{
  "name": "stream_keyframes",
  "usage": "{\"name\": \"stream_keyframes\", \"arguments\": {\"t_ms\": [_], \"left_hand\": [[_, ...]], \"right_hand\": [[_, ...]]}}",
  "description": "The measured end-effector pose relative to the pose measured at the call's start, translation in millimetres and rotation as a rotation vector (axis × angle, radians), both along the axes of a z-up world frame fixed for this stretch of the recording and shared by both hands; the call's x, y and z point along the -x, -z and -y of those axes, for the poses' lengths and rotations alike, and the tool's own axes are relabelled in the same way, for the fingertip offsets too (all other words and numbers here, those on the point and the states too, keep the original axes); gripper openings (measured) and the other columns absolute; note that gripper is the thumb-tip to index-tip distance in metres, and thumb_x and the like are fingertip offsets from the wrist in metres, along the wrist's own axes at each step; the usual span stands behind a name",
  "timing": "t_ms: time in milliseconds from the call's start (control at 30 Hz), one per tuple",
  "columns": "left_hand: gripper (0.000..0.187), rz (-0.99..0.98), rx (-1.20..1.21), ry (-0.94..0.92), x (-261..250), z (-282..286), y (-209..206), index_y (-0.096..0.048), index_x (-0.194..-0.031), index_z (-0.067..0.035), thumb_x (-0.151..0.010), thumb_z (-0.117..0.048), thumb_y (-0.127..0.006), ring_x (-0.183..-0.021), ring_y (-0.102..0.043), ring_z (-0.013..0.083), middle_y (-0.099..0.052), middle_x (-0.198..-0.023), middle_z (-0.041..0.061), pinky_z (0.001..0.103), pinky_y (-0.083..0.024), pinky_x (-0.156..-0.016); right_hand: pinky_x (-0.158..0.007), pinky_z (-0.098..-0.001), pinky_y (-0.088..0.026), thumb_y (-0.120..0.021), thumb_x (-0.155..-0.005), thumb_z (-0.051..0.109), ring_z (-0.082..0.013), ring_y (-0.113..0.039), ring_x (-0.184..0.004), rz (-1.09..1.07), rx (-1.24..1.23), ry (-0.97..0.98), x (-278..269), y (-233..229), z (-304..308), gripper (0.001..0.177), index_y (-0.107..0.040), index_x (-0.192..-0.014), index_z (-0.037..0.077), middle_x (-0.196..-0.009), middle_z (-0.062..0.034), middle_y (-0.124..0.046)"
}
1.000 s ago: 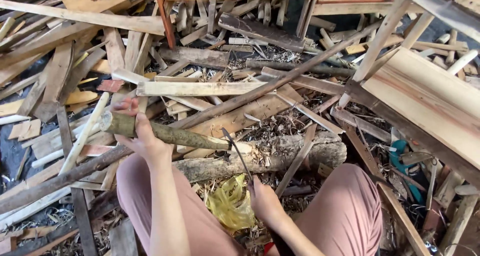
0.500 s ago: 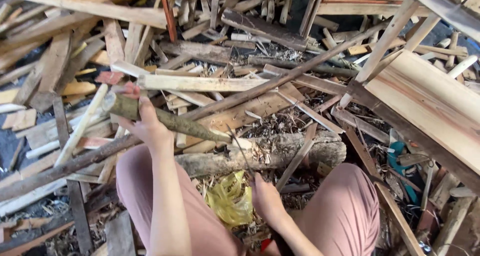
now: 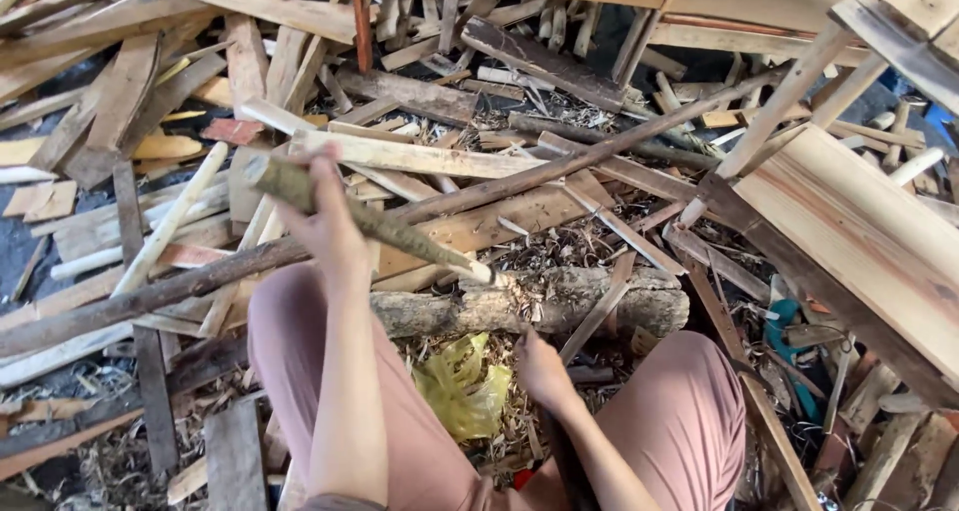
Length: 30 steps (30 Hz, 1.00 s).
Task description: Carving a wooden branch with a knife
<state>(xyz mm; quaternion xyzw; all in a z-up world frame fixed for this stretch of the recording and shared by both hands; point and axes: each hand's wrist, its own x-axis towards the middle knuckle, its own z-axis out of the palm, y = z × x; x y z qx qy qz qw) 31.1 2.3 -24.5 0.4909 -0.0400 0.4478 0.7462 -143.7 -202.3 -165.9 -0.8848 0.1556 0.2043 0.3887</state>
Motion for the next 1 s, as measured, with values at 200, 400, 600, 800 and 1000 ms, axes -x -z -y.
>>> {"name": "stream_keyframes", "arguments": {"t_ms": [200, 400, 600, 800, 1000], "left_hand": [[0.086, -0.346, -0.477, -0.019, 30.1, 22.4, -34.8, -0.015, -0.148, 0.009, -0.105, -0.041, -0.069, -0.127, -0.057, 0.0531, -0.053, -0.132, 0.041, 0.065, -0.043, -0.107], [0.064, -0.107, -0.643, 0.018, -27.3, 56.6, -2.7, -0.014, -0.150, -0.005, -0.105, -0.006, -0.058, -0.103, -0.067, 0.0391, -0.054, -0.116, 0.024, 0.061, -0.058, -0.090], [0.067, -0.113, -0.676, -0.205, -47.1, 80.5, 0.5, -0.018, -0.151, -0.001, -0.098, -0.003, -0.059, -0.099, -0.070, 0.0511, -0.062, -0.111, 0.030, 0.064, -0.059, -0.083], [0.070, -0.167, -0.729, -0.348, -67.5, 94.0, 1.2, -0.021, -0.148, -0.001, -0.091, -0.005, -0.061, -0.089, -0.072, 0.0465, -0.065, -0.101, 0.023, 0.058, -0.061, -0.078], [0.072, -0.027, -0.691, -0.118, -56.0, 90.3, -3.1, -0.018, -0.145, -0.005, -0.089, 0.002, -0.063, -0.072, -0.070, 0.0250, -0.066, -0.099, 0.014, 0.036, -0.058, -0.057]], "right_hand": [[-0.030, -0.0323, -0.042, -0.051, -0.102, 0.015, -0.0181, -0.046, -0.035, 0.031, -0.586, 0.436, -10.3, 61.4, 43.4, 0.023, -0.065, -0.110, -0.001, -0.057, -0.0075, -0.048], [-0.028, -0.0347, -0.047, -0.049, -0.104, 0.026, -0.0199, -0.055, -0.038, 0.050, -0.449, 0.295, -32.1, 64.2, 33.7, 0.033, -0.065, -0.110, -0.002, -0.060, -0.0125, -0.058], [-0.027, -0.0336, -0.044, -0.044, -0.104, 0.022, -0.0225, -0.053, -0.032, 0.095, -0.463, 0.219, -53.5, 77.5, 23.8, 0.032, -0.062, -0.096, -0.003, -0.051, -0.0108, -0.054], [-0.039, -0.0418, -0.053, -0.047, -0.103, 0.026, -0.0253, -0.066, -0.042, 0.111, -0.145, 0.046, -82.1, 117.0, 24.9, 0.032, -0.064, -0.091, 0.001, -0.056, -0.0111, -0.066], [-0.044, -0.0319, -0.050, -0.042, -0.107, 0.019, -0.0153, -0.058, -0.050, 0.175, -0.131, -0.041, -49.2, 5.1, 16.7, 0.025, -0.058, -0.107, -0.001, -0.074, -0.0085, -0.068]]}}
